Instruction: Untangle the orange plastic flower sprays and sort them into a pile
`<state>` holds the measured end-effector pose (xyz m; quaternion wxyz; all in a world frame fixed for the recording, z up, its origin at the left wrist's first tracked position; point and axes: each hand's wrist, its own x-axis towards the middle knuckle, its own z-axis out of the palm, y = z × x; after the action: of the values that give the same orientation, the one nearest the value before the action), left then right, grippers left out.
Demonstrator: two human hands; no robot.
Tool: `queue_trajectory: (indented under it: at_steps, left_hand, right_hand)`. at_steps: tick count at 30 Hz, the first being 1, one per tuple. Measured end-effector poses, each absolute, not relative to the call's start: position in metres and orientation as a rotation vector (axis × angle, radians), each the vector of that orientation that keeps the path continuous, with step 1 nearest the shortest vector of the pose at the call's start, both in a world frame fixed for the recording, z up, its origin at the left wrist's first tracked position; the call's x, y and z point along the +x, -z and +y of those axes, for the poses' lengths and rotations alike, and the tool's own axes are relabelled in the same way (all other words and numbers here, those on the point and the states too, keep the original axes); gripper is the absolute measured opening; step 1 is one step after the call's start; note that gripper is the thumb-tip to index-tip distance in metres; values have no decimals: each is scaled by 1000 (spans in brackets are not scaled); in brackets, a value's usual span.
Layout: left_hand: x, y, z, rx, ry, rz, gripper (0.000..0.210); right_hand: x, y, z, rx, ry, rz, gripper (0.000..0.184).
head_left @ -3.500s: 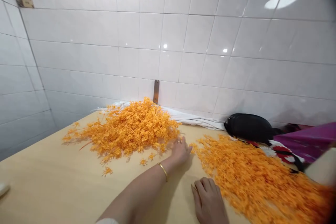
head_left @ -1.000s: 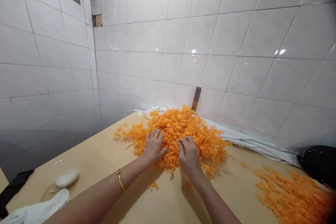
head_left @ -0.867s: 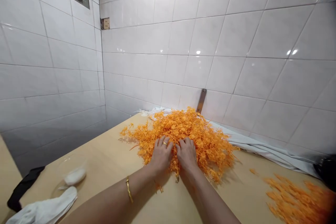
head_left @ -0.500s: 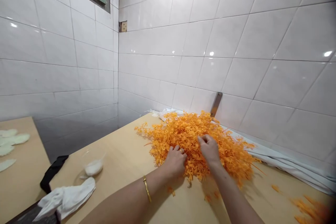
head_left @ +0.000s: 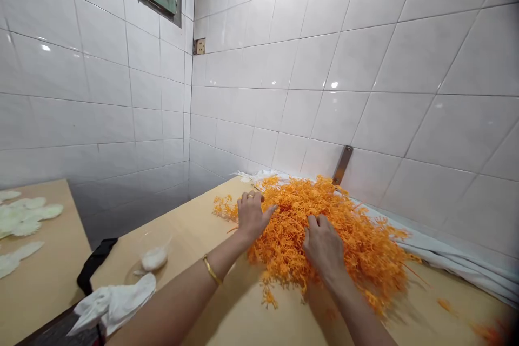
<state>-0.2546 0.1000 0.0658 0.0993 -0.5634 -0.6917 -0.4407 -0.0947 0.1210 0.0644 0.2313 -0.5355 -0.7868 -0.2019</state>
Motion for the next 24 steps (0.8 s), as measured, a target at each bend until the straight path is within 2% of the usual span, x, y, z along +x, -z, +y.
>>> queue_trajectory:
  at_steps: [3, 6, 9, 13, 18, 24]
  left_hand:
    - [-262, -69, 126, -1720, 1190, -2309, 36]
    - [-260, -67, 139, -1769, 1165, -2339, 18]
    - [-263, -76, 136, -1756, 1254, -2263, 17]
    - [-273, -107, 126, -1768, 1521, -2116, 24]
    - [-273, -145, 117, -1907, 2295, -1832, 26]
    - [-279, -197, 107, -1725, 2733, -1448, 19]
  right_hand:
    - [-119, -72, 116, -1263, 567, -2207, 29]
    - [-139, -60, 129, -1195, 502, -2346, 62]
    - [-148, -35, 150, -1316, 326, -2507, 85]
    - [-149, -12, 168, -1434, 169, -2592, 85]
    - [-153, -8, 165, -1506, 163, -2522, 74]
    - [-152, -7, 162, -1476, 142, -2493, 85]
